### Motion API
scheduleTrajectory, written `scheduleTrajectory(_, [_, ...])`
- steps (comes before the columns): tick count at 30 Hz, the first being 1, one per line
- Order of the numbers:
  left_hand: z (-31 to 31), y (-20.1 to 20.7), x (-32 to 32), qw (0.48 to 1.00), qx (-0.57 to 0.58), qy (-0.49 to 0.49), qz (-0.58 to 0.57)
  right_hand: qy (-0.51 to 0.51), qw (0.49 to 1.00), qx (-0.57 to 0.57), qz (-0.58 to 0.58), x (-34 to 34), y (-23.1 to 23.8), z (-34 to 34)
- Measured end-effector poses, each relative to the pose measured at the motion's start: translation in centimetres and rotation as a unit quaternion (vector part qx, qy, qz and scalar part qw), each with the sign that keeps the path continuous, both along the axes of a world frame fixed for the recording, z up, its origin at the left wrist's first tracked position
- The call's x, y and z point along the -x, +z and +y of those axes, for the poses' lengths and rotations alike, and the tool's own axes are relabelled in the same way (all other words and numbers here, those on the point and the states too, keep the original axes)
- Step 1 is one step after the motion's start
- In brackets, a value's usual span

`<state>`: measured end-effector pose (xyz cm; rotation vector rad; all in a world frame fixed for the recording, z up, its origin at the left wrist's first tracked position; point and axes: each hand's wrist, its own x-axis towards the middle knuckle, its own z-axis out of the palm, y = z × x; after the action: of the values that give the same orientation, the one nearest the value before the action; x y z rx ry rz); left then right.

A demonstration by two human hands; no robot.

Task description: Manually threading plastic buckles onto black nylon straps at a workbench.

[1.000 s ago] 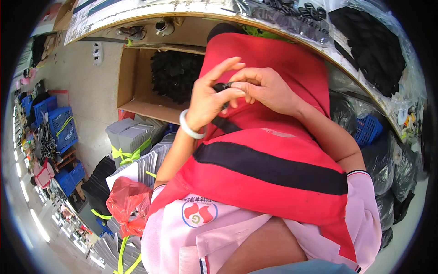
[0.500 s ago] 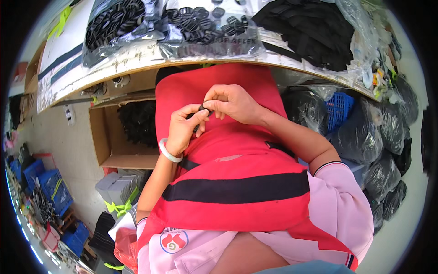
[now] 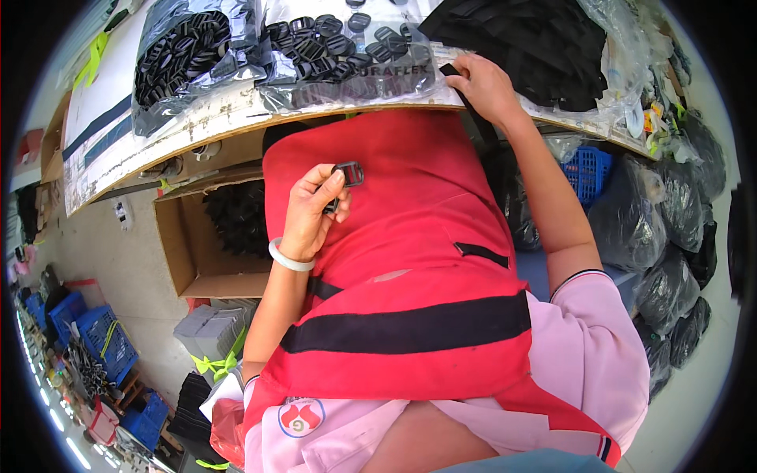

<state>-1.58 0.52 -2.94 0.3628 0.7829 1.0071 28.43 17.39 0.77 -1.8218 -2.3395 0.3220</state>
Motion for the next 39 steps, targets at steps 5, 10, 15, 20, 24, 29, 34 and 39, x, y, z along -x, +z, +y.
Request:
scheduleTrajectory(5, [1.4, 2.5, -0.8, 0.999, 0.024, 0.045, -0.012, -0.030, 0.956, -0.046, 0.287, -0.9, 0.9, -2.2])
scheduleTrajectory(10, [0.1, 1.9, -1.9, 0.996, 0.008, -0.068, -0.049, 0.122, 0.861, 0.216, 0.444, 8.2, 3.7, -10.7])
scheduleTrajectory(15, [-0.6, 2.5, -1.5, 0.999, -0.026, -0.042, 0.015, -0.037, 0.775, 0.246, 0.581, 9.9, 2.1, -10.4])
scheduleTrajectory(20, [-1.2, 2.3, -1.0, 0.984, -0.083, 0.078, 0.137, 0.005, 0.721, 0.474, 0.506, 10.5, 3.7, -11.2])
scheduleTrajectory(24, [-1.6, 2.6, -1.0, 0.970, -0.126, 0.055, 0.198, -0.003, 0.696, 0.492, 0.523, 11.0, 2.2, -12.3])
scheduleTrajectory(29, [-1.7, 2.3, -1.7, 0.915, -0.223, 0.117, 0.316, -0.068, 0.616, 0.497, 0.608, 11.6, 2.4, -12.6])
scheduleTrajectory(34, [-1.6, 2.0, -1.7, 0.890, -0.254, 0.130, 0.355, -0.060, 0.574, 0.513, 0.635, 11.5, 2.8, -12.6])
scheduleTrajectory(39, [-1.8, 1.9, -1.6, 0.935, -0.176, 0.103, 0.290, -0.052, 0.589, 0.503, 0.630, 11.4, 2.7, -12.7])
